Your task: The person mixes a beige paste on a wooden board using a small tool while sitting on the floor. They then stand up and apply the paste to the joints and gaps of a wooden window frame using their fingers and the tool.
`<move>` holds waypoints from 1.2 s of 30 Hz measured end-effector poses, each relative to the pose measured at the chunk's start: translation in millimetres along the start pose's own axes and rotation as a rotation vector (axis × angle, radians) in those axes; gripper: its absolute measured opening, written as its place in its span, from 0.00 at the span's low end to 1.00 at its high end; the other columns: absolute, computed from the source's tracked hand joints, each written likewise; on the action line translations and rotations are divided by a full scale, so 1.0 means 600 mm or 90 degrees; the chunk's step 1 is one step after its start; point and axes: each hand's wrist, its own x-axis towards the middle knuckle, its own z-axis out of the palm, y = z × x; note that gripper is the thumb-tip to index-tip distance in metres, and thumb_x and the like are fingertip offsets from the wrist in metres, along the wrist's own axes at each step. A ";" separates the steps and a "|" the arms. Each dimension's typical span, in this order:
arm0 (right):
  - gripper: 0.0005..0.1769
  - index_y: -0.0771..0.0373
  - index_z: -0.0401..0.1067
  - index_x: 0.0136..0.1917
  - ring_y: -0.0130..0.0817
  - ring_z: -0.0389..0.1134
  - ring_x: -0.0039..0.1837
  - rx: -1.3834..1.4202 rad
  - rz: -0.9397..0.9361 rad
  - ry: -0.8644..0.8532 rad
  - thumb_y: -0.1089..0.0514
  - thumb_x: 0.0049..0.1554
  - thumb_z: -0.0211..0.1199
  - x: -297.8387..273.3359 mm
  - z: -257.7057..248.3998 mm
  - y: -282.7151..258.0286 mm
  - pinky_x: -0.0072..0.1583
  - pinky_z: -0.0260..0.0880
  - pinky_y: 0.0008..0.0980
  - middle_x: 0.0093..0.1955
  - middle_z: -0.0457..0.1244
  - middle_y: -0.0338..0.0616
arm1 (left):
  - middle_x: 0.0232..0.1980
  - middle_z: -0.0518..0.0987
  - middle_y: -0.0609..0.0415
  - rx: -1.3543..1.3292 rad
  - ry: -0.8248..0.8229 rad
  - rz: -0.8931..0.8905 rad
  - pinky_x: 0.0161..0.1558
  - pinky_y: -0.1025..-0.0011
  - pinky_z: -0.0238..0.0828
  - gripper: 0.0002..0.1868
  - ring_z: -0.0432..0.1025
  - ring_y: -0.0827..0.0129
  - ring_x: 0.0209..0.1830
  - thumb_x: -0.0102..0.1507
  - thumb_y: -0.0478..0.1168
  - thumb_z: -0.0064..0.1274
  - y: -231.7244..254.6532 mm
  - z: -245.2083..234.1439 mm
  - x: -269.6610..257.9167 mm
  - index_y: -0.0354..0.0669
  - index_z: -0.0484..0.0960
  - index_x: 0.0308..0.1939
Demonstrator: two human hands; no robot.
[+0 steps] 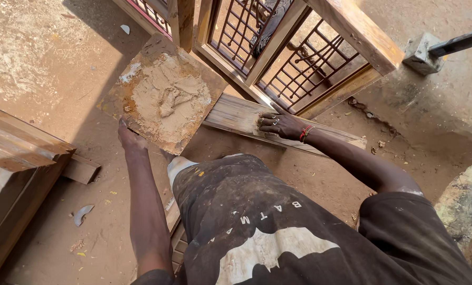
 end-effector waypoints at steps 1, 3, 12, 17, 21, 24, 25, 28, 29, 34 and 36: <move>0.35 0.41 0.71 0.68 0.30 0.53 0.80 -0.054 0.010 -0.001 0.69 0.52 0.54 -0.008 0.004 -0.002 0.83 0.34 0.51 0.75 0.59 0.29 | 0.70 0.74 0.42 -0.013 0.029 -0.003 0.73 0.50 0.66 0.26 0.70 0.52 0.70 0.74 0.48 0.32 0.001 -0.001 -0.009 0.35 0.68 0.70; 0.34 0.45 0.71 0.67 0.34 0.50 0.81 0.063 0.024 0.004 0.69 0.49 0.55 -0.024 0.013 -0.001 0.82 0.34 0.52 0.77 0.57 0.33 | 0.70 0.74 0.43 -0.040 0.081 -0.010 0.73 0.48 0.65 0.26 0.70 0.51 0.70 0.73 0.48 0.33 0.004 0.002 -0.017 0.36 0.68 0.70; 0.35 0.46 0.75 0.65 0.34 0.53 0.79 0.104 0.114 0.036 0.71 0.49 0.48 -0.113 0.046 -0.013 0.81 0.34 0.54 0.75 0.60 0.36 | 0.71 0.74 0.43 0.057 0.058 -0.043 0.74 0.50 0.63 0.29 0.70 0.52 0.71 0.72 0.52 0.32 0.012 0.004 -0.004 0.39 0.69 0.70; 0.27 0.43 0.78 0.59 0.33 0.66 0.67 0.068 0.154 -0.168 0.67 0.54 0.49 -0.139 -0.005 0.011 0.82 0.44 0.48 0.62 0.69 0.34 | 0.71 0.75 0.43 0.058 0.052 -0.008 0.73 0.51 0.66 0.28 0.72 0.53 0.71 0.71 0.51 0.36 0.003 0.003 -0.004 0.39 0.69 0.70; 0.24 0.39 0.77 0.61 0.30 0.72 0.51 0.004 0.201 -0.379 0.65 0.67 0.48 -0.076 -0.041 0.017 0.84 0.49 0.41 0.49 0.71 0.32 | 0.68 0.76 0.42 0.067 0.168 -0.008 0.69 0.51 0.72 0.27 0.74 0.51 0.66 0.70 0.49 0.43 -0.001 0.017 -0.016 0.37 0.70 0.68; 0.21 0.48 0.78 0.55 0.31 0.70 0.53 0.087 0.018 -0.024 0.68 0.55 0.54 0.020 -0.028 -0.006 0.72 0.50 0.55 0.51 0.70 0.35 | 0.66 0.76 0.45 0.098 0.228 -0.009 0.67 0.51 0.72 0.26 0.74 0.52 0.65 0.69 0.49 0.46 0.008 0.033 -0.014 0.40 0.71 0.67; 0.21 0.47 0.77 0.56 0.31 0.70 0.56 0.053 0.015 -0.051 0.68 0.58 0.54 0.052 -0.014 -0.016 0.76 0.49 0.52 0.51 0.69 0.34 | 0.65 0.77 0.44 0.085 0.209 -0.015 0.66 0.50 0.72 0.26 0.74 0.52 0.64 0.68 0.49 0.44 0.007 0.034 -0.016 0.40 0.71 0.67; 0.18 0.47 0.74 0.60 0.33 0.68 0.63 -0.013 -0.004 -0.108 0.65 0.63 0.53 0.092 0.031 -0.033 0.82 0.45 0.48 0.55 0.68 0.33 | 0.66 0.77 0.44 0.054 0.169 -0.021 0.67 0.49 0.70 0.27 0.75 0.52 0.65 0.69 0.50 0.42 0.005 0.024 -0.026 0.39 0.71 0.67; 0.17 0.48 0.73 0.61 0.34 0.67 0.64 -0.030 -0.010 -0.118 0.64 0.64 0.53 0.099 0.045 -0.034 0.82 0.43 0.47 0.57 0.67 0.33 | 0.66 0.78 0.43 0.049 0.162 -0.013 0.68 0.50 0.69 0.26 0.75 0.52 0.66 0.69 0.50 0.43 0.008 0.023 -0.024 0.39 0.71 0.68; 0.19 0.46 0.72 0.62 0.38 0.65 0.68 -0.009 -0.033 0.008 0.61 0.60 0.54 0.012 0.092 -0.019 0.81 0.35 0.53 0.59 0.67 0.39 | 0.68 0.77 0.43 0.001 0.067 0.009 0.73 0.49 0.68 0.27 0.73 0.51 0.69 0.70 0.50 0.41 0.006 0.013 -0.011 0.38 0.71 0.68; 0.19 0.47 0.73 0.60 0.38 0.65 0.67 0.003 -0.019 0.021 0.58 0.56 0.54 -0.031 0.098 -0.017 0.80 0.34 0.53 0.59 0.68 0.39 | 0.66 0.77 0.42 -0.015 0.118 -0.030 0.71 0.48 0.69 0.27 0.74 0.50 0.66 0.70 0.50 0.40 -0.004 0.001 -0.011 0.37 0.72 0.67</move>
